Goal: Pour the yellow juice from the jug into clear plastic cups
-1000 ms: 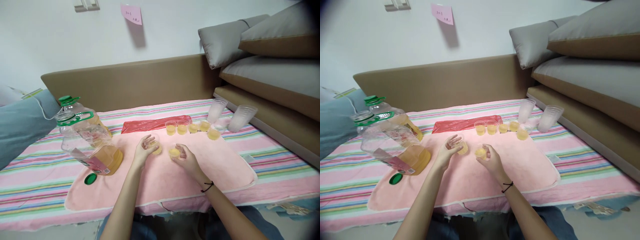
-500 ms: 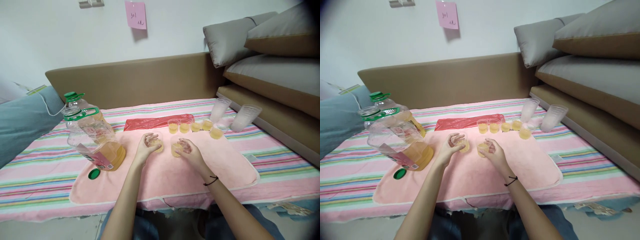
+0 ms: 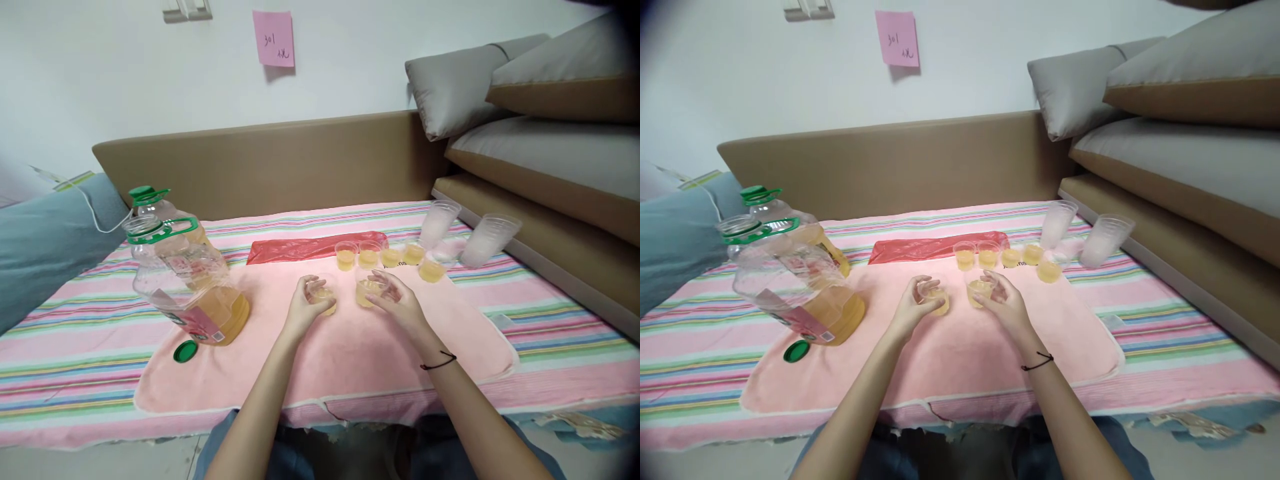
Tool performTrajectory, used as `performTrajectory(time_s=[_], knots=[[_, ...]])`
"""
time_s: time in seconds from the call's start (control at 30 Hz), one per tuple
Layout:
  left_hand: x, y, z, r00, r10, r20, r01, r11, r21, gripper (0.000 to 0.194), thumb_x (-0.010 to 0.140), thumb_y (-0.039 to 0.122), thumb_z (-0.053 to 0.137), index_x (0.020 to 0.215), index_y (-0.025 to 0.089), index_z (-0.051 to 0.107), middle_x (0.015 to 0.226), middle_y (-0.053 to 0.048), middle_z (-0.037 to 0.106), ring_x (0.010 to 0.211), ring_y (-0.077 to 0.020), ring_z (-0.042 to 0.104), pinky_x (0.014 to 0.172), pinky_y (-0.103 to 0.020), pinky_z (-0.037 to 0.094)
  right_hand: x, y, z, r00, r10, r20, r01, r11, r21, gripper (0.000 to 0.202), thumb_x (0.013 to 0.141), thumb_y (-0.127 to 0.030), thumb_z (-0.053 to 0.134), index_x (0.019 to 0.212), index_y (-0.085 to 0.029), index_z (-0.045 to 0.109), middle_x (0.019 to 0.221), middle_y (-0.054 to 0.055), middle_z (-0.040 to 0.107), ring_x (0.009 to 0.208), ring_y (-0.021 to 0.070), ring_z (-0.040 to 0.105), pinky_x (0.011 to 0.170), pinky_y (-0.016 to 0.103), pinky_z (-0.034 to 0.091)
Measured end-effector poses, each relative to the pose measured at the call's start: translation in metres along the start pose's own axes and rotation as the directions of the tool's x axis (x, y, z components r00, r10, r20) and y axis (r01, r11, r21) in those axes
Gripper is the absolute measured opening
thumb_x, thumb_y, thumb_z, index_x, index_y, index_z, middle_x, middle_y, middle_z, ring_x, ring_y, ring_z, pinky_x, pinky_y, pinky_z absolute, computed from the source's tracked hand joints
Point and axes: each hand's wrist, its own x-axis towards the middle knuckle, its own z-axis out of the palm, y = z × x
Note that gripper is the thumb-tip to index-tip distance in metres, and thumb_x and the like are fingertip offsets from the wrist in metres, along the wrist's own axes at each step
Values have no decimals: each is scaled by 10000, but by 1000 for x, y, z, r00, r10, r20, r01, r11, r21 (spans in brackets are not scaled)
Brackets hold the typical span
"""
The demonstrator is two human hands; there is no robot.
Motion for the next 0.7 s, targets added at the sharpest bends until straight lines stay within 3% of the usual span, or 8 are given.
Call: performTrajectory(time_s=[0.13,0.33,0.5,0.7], knots=[[12,-7,4,997,35,-66,-31,998,57,608,519,221,840,1057,196,557,1184,-112,620,1117,-255,596,954,-419,466,4,8,-7,995,56,-83,-52,997,54,711,545,-407,856,1177,-182,623,1263,155,631,1221,323,557,1027,485,454],[57,-21,11,982,77,-172,-61,994,93,610,536,202,833,1067,202,533,1129,-108,637,1035,-244,640,879,-405,510,4,7,-3,980,104,-169,-79,986,148,690,560,-382,847,1174,-165,618,1323,171,595,1252,326,536,1049,490,447],[90,-34,12,959,99,-264,-67,989,129,545,555,158,811,1014,211,520,1175,-115,620,1078,-248,621,945,-455,475,9,12,-1,978,162,-127,-136,972,192,696,553,-361,850,1179,-167,614,1328,165,593,1260,328,531,1054,483,447],[110,-36,11,961,107,-256,-75,988,134,520,575,147,801,1014,216,531,1190,-103,630,1073,-235,625,936,-427,491,11,16,-1,975,210,-75,-198,970,138,744,571,-369,855,1240,-175,592,1366,156,565,1277,322,516,1043,458,461]])
